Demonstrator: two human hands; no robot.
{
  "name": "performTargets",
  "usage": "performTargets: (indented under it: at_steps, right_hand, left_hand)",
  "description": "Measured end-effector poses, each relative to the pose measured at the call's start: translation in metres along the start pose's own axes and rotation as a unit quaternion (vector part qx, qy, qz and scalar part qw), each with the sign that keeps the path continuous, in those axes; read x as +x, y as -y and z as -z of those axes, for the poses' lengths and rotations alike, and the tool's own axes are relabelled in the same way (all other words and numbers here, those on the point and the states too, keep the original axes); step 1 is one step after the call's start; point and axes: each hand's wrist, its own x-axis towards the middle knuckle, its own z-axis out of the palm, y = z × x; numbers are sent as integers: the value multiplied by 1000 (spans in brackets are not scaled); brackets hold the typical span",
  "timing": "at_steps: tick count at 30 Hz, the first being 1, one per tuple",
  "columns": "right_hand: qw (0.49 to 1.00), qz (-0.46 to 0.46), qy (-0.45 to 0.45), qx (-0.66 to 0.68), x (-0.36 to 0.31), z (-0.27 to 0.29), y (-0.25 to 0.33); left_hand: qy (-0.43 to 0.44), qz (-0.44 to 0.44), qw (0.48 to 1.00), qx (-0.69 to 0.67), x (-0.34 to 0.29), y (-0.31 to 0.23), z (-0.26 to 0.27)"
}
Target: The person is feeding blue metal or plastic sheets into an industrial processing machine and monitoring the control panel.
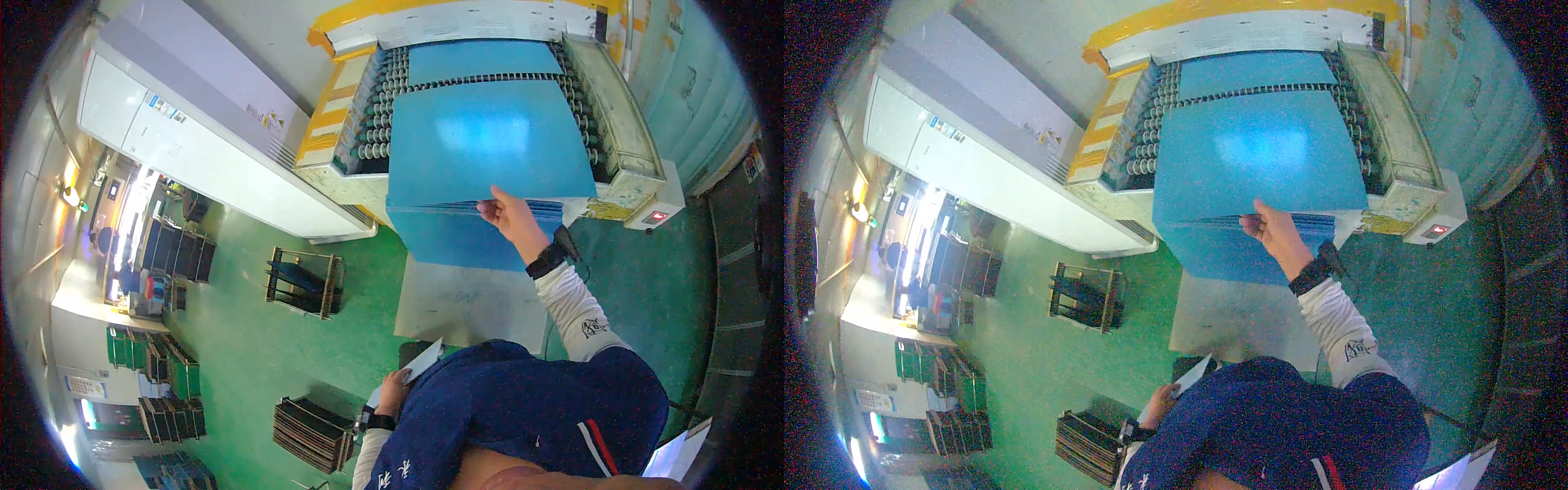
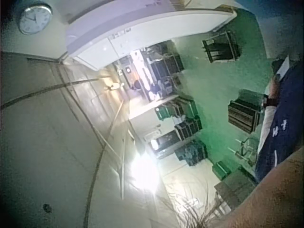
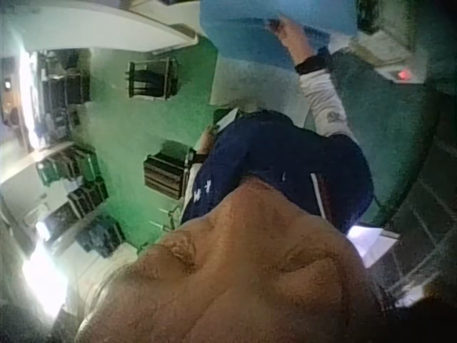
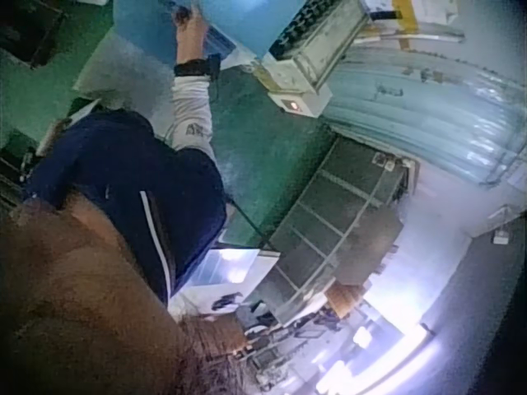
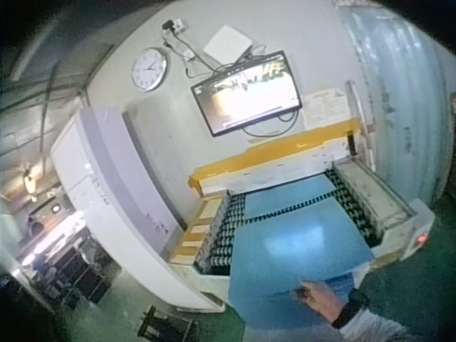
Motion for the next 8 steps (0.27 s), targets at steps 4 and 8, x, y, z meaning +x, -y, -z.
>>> performTargets:
  at_steps: [4, 8]
  right_hand:
    - [998, -36, 17, -52, 8, 5, 4]
    - [996, -52, 26, -67, 16, 5, 3]
  left_hand:
    - [-17, 43, 999, -13, 2, -16, 5]
    - [-50, 46, 998, 0, 1, -22, 10]
